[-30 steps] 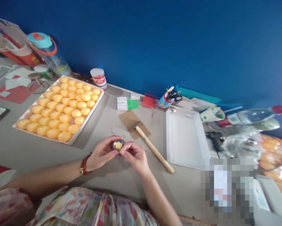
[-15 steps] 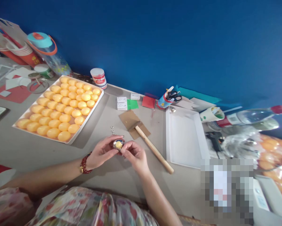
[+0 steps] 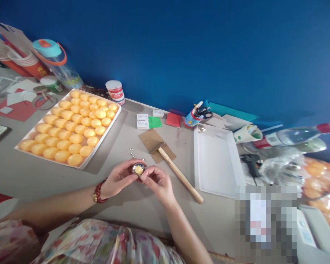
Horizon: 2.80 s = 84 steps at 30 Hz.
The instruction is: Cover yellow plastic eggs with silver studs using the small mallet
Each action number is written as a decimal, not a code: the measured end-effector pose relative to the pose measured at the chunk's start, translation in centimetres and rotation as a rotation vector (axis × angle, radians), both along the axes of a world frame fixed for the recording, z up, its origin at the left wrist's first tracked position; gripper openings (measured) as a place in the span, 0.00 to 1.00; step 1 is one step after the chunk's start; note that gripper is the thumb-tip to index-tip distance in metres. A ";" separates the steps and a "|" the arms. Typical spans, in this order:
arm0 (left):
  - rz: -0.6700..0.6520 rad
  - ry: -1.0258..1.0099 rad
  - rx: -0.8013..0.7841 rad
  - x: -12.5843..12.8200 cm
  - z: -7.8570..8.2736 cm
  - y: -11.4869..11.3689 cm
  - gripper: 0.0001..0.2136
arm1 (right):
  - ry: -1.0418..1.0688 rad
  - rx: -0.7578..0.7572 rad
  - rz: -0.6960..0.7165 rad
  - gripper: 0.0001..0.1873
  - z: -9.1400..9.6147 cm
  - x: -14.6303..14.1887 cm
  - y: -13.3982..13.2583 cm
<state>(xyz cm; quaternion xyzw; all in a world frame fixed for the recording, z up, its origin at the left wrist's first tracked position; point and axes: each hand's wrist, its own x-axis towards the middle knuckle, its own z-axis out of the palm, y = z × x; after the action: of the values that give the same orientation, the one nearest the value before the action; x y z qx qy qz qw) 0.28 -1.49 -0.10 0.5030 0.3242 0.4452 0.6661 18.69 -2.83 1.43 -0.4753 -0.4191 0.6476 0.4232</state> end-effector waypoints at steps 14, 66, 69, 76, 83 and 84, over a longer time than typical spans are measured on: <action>-0.012 0.014 0.010 -0.2 -0.3 0.0 0.20 | -0.026 0.020 -0.004 0.14 0.0 0.0 -0.1; 0.043 0.106 0.054 -0.2 -0.7 -0.1 0.19 | 0.051 0.058 -0.015 0.13 0.1 -0.8 -0.4; 0.060 0.155 0.087 -0.2 -0.5 0.0 0.18 | 0.031 0.078 -0.007 0.12 0.2 -0.9 -0.4; 0.066 0.235 0.128 -0.4 -0.1 0.1 0.18 | -0.027 0.103 -0.008 0.12 0.4 -1.0 -0.6; 0.071 0.228 0.147 -0.3 -0.3 -0.1 0.18 | -0.127 0.125 -0.021 0.14 0.8 -1.1 -0.6; 0.072 0.217 0.140 -0.3 -0.3 -0.1 0.18 | -0.139 0.127 -0.021 0.15 0.9 -1.2 -0.6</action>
<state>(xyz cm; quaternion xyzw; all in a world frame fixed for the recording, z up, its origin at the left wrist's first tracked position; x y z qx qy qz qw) -0.03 -1.63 -0.36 0.5815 0.3804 0.4331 0.5740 17.50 -3.44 2.29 -0.4958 -0.4826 0.5807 0.4291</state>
